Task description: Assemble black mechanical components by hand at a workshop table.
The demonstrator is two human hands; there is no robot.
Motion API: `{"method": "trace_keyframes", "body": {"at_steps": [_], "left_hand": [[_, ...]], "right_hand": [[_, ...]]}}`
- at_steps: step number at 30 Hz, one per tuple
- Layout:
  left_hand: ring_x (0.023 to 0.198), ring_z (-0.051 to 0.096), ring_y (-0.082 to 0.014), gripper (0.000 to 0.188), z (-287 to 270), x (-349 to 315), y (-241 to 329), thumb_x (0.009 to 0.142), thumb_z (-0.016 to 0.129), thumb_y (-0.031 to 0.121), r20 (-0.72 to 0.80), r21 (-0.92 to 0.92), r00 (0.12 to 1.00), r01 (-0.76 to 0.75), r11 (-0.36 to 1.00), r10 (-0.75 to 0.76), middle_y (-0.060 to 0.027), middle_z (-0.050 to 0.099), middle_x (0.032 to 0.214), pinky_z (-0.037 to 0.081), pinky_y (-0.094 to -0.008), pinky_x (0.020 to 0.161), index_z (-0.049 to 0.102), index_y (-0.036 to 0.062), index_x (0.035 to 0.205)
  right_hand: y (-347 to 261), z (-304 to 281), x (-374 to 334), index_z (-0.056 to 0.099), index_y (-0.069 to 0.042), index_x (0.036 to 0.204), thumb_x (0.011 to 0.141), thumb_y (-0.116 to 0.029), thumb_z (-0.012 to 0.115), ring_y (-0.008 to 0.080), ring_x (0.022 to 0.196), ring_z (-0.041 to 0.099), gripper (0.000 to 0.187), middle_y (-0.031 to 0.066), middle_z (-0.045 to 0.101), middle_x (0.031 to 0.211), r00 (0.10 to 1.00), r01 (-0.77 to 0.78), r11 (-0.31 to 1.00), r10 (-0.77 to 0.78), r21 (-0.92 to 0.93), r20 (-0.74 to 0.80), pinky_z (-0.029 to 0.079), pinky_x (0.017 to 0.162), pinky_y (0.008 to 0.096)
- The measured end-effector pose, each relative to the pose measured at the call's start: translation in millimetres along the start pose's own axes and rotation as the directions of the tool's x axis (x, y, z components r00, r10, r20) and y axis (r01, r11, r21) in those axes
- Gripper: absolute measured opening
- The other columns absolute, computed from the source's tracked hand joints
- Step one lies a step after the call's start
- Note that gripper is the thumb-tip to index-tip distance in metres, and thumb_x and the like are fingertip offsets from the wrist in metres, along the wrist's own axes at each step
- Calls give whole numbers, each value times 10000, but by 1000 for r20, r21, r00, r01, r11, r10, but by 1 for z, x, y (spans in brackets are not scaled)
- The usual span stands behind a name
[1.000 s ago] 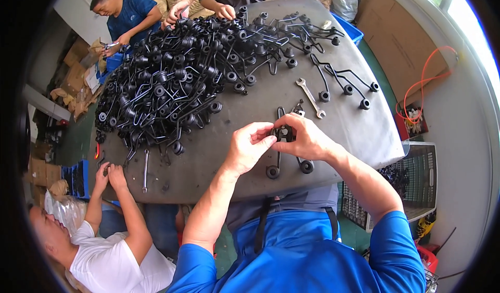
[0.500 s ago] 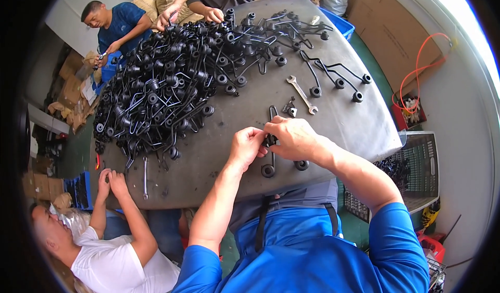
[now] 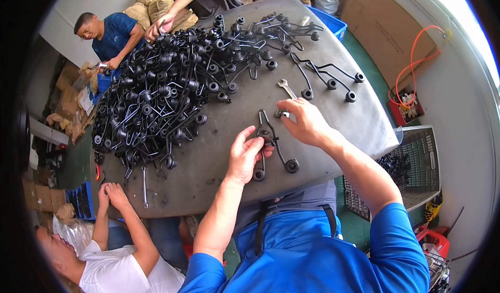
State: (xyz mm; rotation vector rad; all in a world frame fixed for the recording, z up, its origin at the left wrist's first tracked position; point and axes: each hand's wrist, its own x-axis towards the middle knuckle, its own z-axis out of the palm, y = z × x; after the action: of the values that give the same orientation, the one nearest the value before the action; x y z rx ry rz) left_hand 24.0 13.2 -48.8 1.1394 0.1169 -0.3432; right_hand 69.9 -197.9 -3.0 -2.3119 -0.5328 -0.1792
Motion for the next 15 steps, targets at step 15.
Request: {"method": "trace_keyframes", "body": {"at_steps": [15], "left_hand": [[919, 672, -254, 494, -12, 5, 3, 975, 537, 86, 83, -31, 996, -6, 999, 8, -166, 644, 1101, 560, -378, 827, 328, 4, 1415]], "right_hand": [[37, 35, 22, 582, -26, 837, 801, -65, 607, 326, 840, 585, 58, 141, 623, 859, 966, 198, 953, -230, -230, -119, 473, 769, 415]]}}
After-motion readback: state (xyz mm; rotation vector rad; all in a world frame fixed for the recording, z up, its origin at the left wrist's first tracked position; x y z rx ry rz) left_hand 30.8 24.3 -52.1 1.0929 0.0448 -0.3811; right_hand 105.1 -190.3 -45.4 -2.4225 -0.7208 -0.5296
